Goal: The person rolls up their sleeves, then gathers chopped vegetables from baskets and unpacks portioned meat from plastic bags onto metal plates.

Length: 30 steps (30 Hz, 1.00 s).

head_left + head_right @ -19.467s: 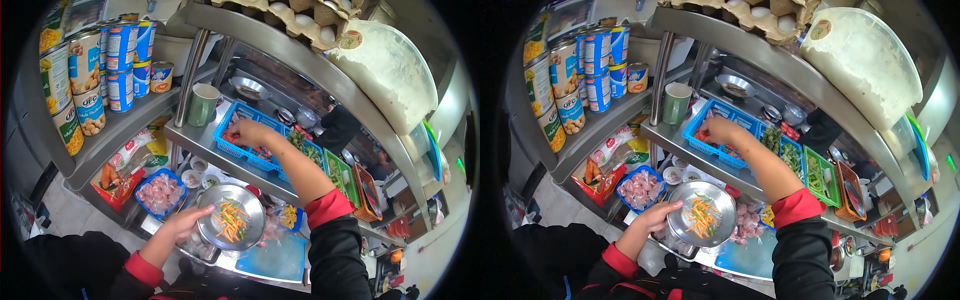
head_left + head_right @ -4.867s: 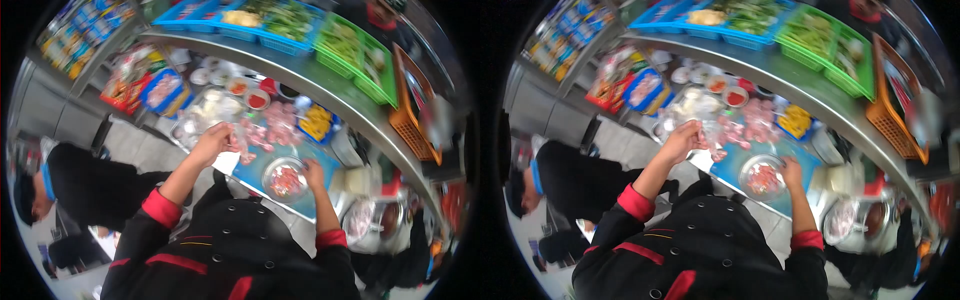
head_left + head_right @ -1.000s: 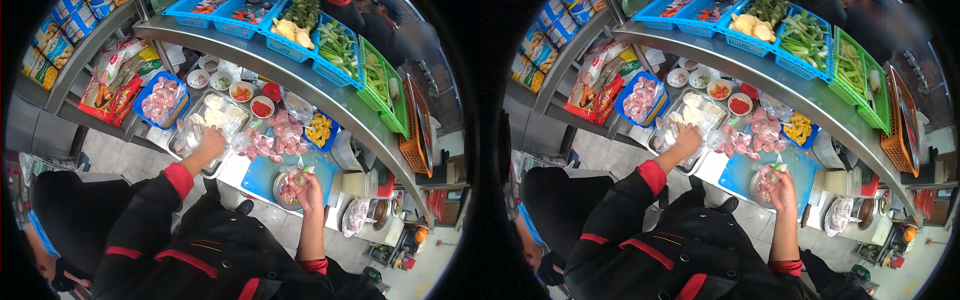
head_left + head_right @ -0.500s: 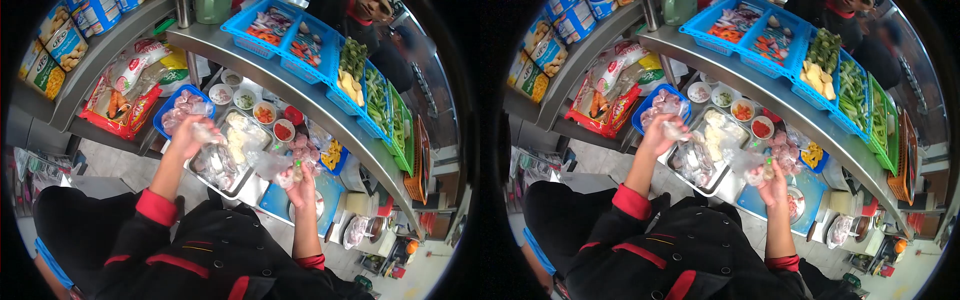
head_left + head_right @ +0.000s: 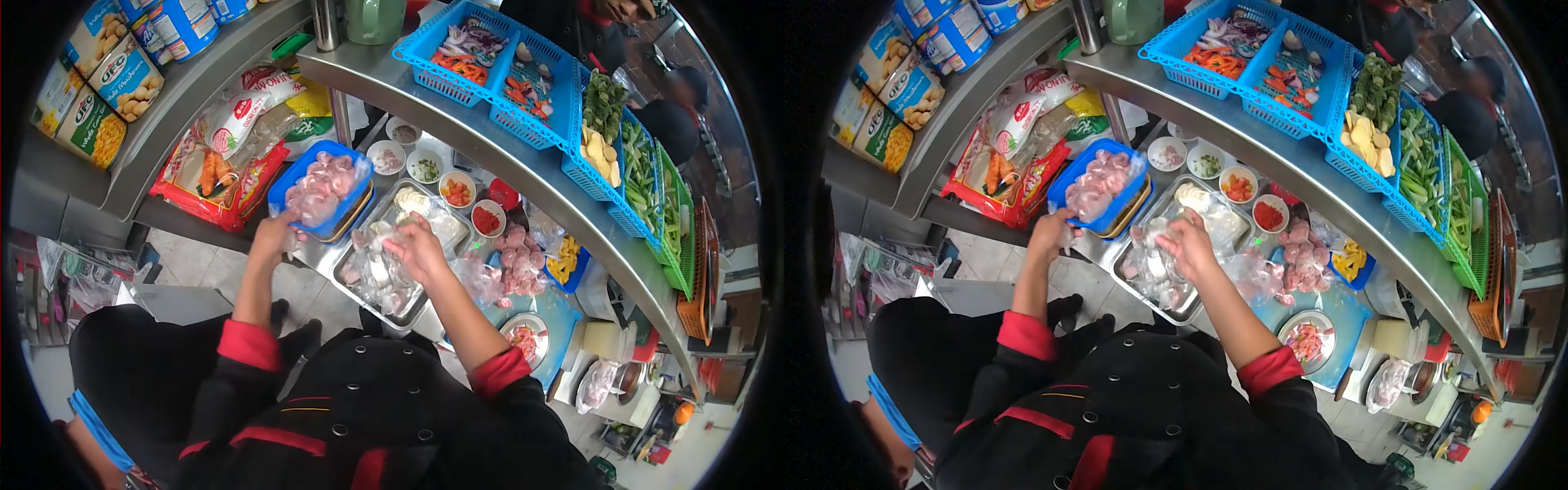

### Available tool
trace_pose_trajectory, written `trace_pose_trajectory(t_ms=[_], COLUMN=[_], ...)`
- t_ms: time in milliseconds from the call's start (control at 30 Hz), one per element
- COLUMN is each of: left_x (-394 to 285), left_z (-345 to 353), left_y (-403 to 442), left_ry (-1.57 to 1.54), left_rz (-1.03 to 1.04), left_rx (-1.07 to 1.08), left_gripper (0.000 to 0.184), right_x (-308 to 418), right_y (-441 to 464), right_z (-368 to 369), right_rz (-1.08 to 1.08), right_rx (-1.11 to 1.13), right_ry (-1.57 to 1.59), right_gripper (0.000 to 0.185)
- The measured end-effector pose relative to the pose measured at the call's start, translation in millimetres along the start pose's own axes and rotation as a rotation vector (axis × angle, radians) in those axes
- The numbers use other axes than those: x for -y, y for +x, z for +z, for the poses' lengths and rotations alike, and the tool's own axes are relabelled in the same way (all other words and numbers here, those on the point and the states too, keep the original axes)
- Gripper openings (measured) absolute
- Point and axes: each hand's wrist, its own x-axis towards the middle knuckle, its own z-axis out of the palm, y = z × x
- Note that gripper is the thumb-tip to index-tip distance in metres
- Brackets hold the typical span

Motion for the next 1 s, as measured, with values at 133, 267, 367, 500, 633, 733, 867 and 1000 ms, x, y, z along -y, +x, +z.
trace_pose_trajectory(t_ms=[133,267,367,500,633,733,867,1000], left_x=[-29,-25,6,49,38,7,-21,8], left_z=[-18,-21,-15,9,2,-11,60,199], left_y=[-17,-11,8,28,10,-19,-78,-163], left_ry=[-0.070,-0.059,-0.036,0.054,0.284,0.354,0.239,0.502], left_rz=[-0.016,0.045,0.015,-0.023,0.024,0.107,0.350,0.490], left_rx=[0.078,0.097,0.110,0.062,-0.015,-0.094,0.075,0.576], left_gripper=[0.024,0.030,0.030,0.032,0.053,0.066,0.052,0.046], right_x=[0,-14,-15,21,47,57,51,58], right_y=[33,58,40,-39,-105,-148,-193,-227], right_z=[62,58,24,-8,-64,-108,-131,-110], right_rz=[-0.115,-0.411,-0.322,-0.233,-0.262,-0.294,-0.197,-0.431], right_rx=[0.017,0.007,-0.021,-0.022,-0.075,-0.098,0.001,-0.012], right_ry=[-0.255,-0.936,-0.776,-0.607,-0.564,-0.520,-0.599,-0.554], right_gripper=[0.077,0.080,0.072,0.058,0.049,0.040,0.041,0.056])
